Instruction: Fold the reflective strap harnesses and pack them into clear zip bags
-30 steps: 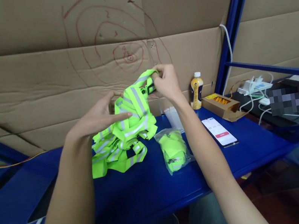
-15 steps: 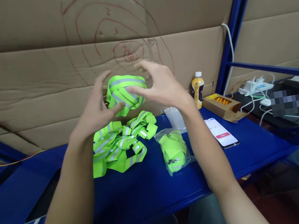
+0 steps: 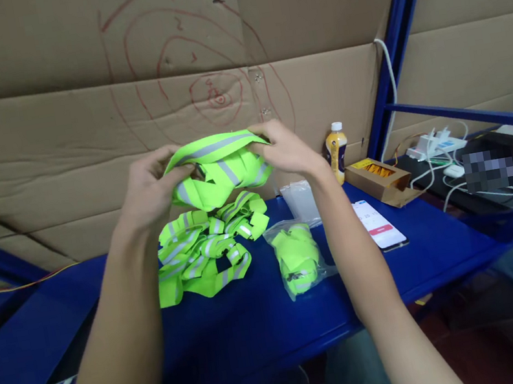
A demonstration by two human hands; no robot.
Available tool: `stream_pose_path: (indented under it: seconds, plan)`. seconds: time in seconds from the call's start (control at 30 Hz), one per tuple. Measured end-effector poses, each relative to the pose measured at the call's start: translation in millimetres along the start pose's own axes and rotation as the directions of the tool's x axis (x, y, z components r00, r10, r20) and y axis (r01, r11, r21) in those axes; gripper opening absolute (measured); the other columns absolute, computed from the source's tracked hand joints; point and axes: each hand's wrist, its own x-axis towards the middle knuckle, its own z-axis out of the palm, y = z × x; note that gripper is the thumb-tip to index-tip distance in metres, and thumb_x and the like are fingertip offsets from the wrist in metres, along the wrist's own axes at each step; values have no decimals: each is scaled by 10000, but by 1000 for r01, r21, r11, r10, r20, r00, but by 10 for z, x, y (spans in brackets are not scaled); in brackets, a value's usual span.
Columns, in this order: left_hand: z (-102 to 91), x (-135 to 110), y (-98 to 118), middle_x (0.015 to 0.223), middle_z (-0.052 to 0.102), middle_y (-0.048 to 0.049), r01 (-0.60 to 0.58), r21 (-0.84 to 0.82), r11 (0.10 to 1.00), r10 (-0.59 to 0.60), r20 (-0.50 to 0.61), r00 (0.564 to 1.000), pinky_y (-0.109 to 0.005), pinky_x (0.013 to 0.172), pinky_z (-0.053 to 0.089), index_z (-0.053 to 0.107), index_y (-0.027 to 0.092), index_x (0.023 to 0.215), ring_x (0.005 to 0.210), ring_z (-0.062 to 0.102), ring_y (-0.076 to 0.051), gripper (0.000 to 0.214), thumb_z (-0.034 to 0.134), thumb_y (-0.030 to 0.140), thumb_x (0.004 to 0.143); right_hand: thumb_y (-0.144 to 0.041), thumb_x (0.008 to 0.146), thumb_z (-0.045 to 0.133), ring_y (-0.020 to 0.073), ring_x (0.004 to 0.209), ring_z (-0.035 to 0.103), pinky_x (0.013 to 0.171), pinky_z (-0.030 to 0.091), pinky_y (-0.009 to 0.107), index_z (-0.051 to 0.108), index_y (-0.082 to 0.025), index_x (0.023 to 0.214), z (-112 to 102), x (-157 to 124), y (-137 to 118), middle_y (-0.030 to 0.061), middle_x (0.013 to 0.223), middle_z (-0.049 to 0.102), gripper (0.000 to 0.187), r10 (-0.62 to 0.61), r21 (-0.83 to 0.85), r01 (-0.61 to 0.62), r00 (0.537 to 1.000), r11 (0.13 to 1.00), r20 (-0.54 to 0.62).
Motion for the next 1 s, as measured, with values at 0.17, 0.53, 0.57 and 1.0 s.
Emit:
stream_pose_path:
  seconds: [0.17,0.53,0.57,1.0]
  plan:
    - [18,-33,119,1058,796,-136,207,-332,920,-140,214,967,-363,794,661,780,185,1067,983,774,-286,614,737,766,873,-258,951,570,316,1168,712,1080,561,498,726,-240,1256,83,33,26,82,1234,800,343,-156,-100,135,955,986,-251]
    - [269,13,49,907,778,-57,314,-283,906,-301,88,949,-297,530,576,762,194,1043,672,717,-213,582,1032,440,591,-77,887,519,242,1235,720,1111,561,387,721,-234,1268,430,108,-156,32,1306,791,459,-231,-124,201,918,972,-323]
    - [214,30,19,929,779,-57,286,-267,920,-288,33,957,-283,491,547,759,201,1051,635,691,-193,571,1024,426,599,-103,908,544,256,1222,722,1097,566,403,730,-226,1242,371,105,-110,43,1272,799,401,-205,-120,176,931,977,-302]
    - [90,-56,235,1194,817,-46,-281,310,908,207,251,946,-444,1038,593,803,239,1140,1123,752,-307,271,781,359,898,-659,715,961,399,1397,630,1204,516,560,662,-248,1487,-337,-281,-356,132,1563,640,925,-2,46,0,999,999,44]
